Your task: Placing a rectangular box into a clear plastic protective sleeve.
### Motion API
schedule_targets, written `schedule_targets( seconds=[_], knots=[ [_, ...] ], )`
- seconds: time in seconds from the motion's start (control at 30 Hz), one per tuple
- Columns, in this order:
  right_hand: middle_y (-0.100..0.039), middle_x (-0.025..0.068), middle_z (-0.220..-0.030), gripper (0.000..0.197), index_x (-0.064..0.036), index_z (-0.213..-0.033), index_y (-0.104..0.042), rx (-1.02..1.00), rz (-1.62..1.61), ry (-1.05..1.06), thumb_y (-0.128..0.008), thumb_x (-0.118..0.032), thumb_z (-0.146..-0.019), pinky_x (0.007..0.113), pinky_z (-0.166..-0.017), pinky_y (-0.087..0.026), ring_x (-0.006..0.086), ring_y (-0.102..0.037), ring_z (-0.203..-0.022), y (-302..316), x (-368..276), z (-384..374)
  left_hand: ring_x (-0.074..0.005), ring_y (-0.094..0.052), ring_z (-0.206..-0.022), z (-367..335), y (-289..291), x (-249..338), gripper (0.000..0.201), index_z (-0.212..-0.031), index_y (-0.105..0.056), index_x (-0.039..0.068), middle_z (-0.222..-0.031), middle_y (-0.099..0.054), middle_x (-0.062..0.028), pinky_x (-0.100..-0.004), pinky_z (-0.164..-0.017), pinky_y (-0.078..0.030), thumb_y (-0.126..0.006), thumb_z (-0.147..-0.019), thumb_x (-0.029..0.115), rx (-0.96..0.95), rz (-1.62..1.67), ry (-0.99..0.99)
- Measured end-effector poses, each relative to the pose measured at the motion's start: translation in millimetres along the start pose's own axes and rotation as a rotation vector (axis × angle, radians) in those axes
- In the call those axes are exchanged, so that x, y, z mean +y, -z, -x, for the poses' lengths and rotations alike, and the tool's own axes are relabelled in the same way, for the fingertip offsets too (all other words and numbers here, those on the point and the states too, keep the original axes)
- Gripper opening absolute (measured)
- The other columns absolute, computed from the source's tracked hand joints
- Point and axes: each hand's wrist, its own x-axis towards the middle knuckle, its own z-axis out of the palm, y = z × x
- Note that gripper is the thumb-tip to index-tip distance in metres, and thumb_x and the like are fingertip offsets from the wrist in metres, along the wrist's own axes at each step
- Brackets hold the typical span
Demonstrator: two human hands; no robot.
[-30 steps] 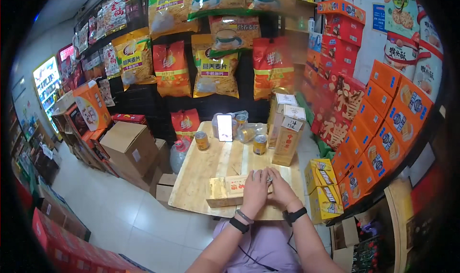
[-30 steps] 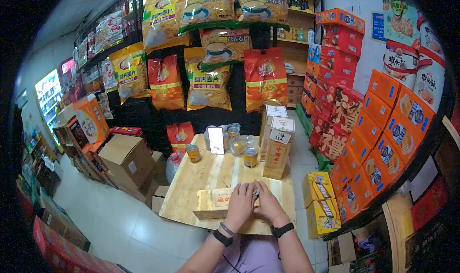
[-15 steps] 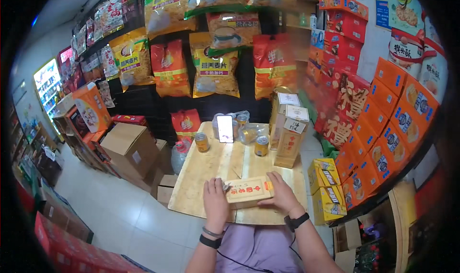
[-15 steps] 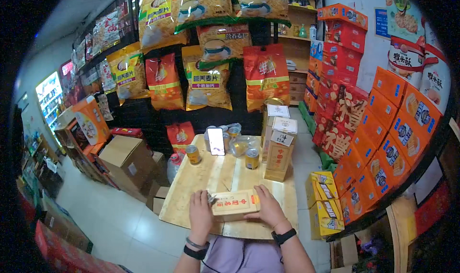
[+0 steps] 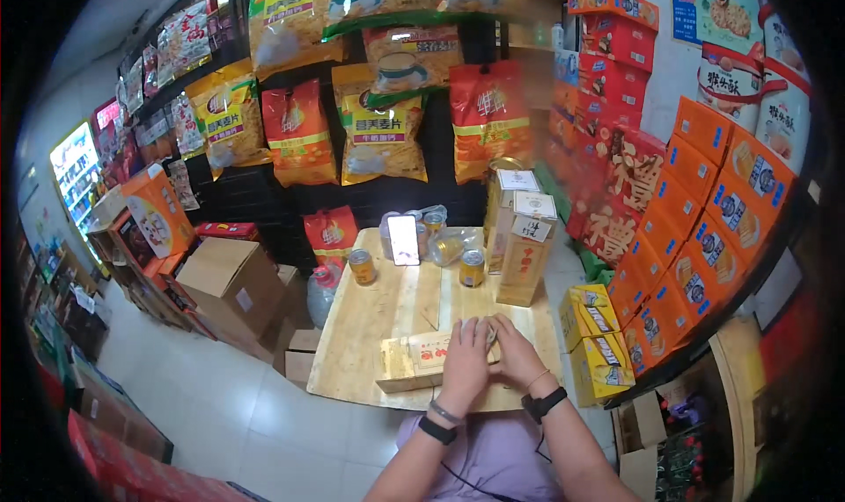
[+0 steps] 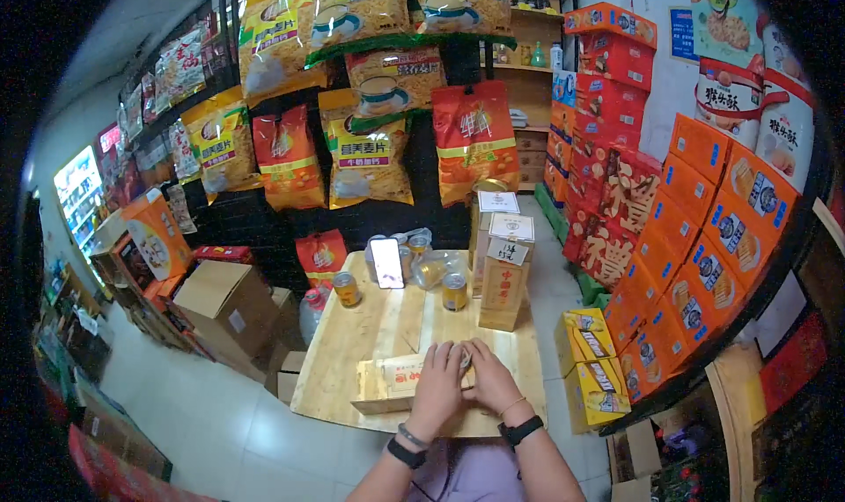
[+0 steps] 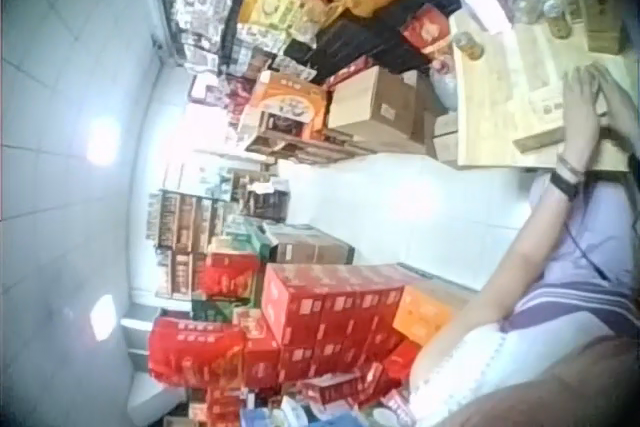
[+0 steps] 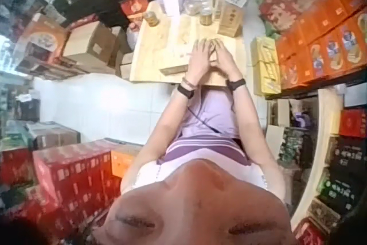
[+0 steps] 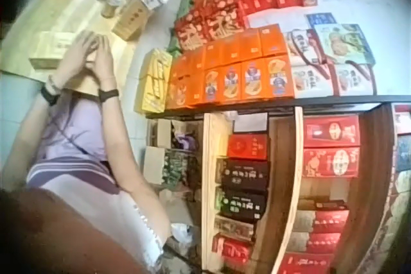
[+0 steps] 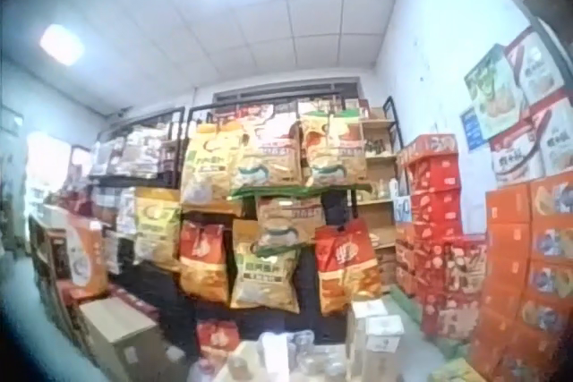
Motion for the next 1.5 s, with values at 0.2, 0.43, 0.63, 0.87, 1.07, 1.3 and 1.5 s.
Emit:
schedule_targets(
  seconds=[0.2, 0.43, 0.63, 0.87, 1.07, 1.3, 1.5],
  knots=[
    [-0.04, 0.0208, -0.146, 0.111, -0.0022, -0.144, -0.038, -0.016, 0.032, -0.04, -0.091, -0.048, -0.058, 0.041, -0.108, -0.043, 0.0393, -0.047, -0.131, 8.4, -17.6, 2.2, -0.0452, -0.042, -0.128, 43.7, 59.9, -31.9, 0.047, -0.133, -0.047, -0.003, -0.133, -0.049, -0.0224, -0.0496, -0.111, -0.037, -0.056, -0.087, 0.003, -0.002, -0.065, 0.16],
    [-0.04, 0.0205, -0.146, 0.112, -0.0022, -0.144, -0.038, 0.004, 0.066, -0.036, -0.092, -0.047, -0.056, 0.041, -0.107, -0.043, 0.0397, -0.047, -0.13, 6.4, -14.9, 1.6, -0.0446, -0.041, -0.128, 44.0, 73.0, -51.9, 0.048, -0.134, -0.047, -0.004, -0.134, -0.048, -0.0235, -0.0498, -0.114, -0.033, -0.055, -0.087, 0.004, 0.085, -0.264, 0.274],
    [-0.04, 0.0193, -0.146, 0.102, -0.0019, -0.142, -0.04, 0.001, 0.033, -0.027, -0.091, -0.034, -0.059, 0.041, -0.105, -0.046, 0.0388, -0.049, -0.128, 1.4, -9.9, -0.8, -0.0463, -0.04, -0.13, 4.7, -1.2, -26.0, 0.048, -0.136, -0.046, -0.002, -0.137, -0.047, -0.0234, -0.0504, -0.113, -0.034, -0.057, -0.09, 0.009, 0.011, -0.12, 0.114],
    [-0.04, 0.0188, -0.147, 0.1, -0.0016, -0.142, -0.039, 0.019, 0.066, 0.012, -0.09, -0.029, -0.06, 0.041, -0.106, -0.045, 0.0387, -0.048, -0.129, -2.3, -0.7, 1.6, -0.0448, -0.043, -0.129, 9.1, 0.1, -2.9, 0.047, -0.135, -0.048, 0.001, -0.135, -0.05, -0.0199, -0.0486, -0.111, -0.038, -0.057, -0.089, 0.008, -0.057, -0.021, 0.028],
    [-0.039, 0.0208, -0.147, 0.11, -0.0019, -0.145, -0.037, 0.018, 0.041, -0.009, -0.091, -0.044, -0.059, 0.042, -0.108, -0.043, 0.04, -0.047, -0.131, 3.8, -11.8, 3.2, -0.0443, -0.044, -0.128, 53.2, 63.2, -30.3, 0.048, -0.134, -0.05, 0.002, -0.135, -0.051, -0.0202, -0.0485, -0.109, -0.04, -0.06, -0.087, 0.008, -0.028, -0.013, 0.18],
    [-0.04, 0.0207, -0.147, 0.113, -0.0025, -0.144, -0.038, 0.021, 0.063, -0.033, -0.091, -0.05, -0.057, 0.041, -0.108, -0.043, 0.0389, -0.047, -0.131, 0.8, -12.7, 4.1, -0.0446, -0.042, -0.13, 50.5, 75.0, -62.6, 0.046, -0.134, -0.051, 0.002, -0.136, -0.05, -0.0206, -0.0484, -0.11, -0.039, -0.059, -0.089, 0.008, 0.05, -0.26, 0.287],
    [-0.041, 0.0201, -0.146, 0.106, -0.0023, -0.143, -0.038, 0.05, 0.042, -0.043, -0.091, -0.042, -0.059, 0.042, -0.107, -0.044, 0.0394, -0.047, -0.13, -1.6, -13.9, 4.4, -0.0458, -0.044, -0.125, 15.2, 16.4, -42.8, 0.045, -0.133, -0.049, 0.002, -0.132, -0.051, -0.0219, -0.0491, -0.109, -0.039, -0.059, -0.089, 0.007, 0.008, -0.123, 0.109]
  ],
)
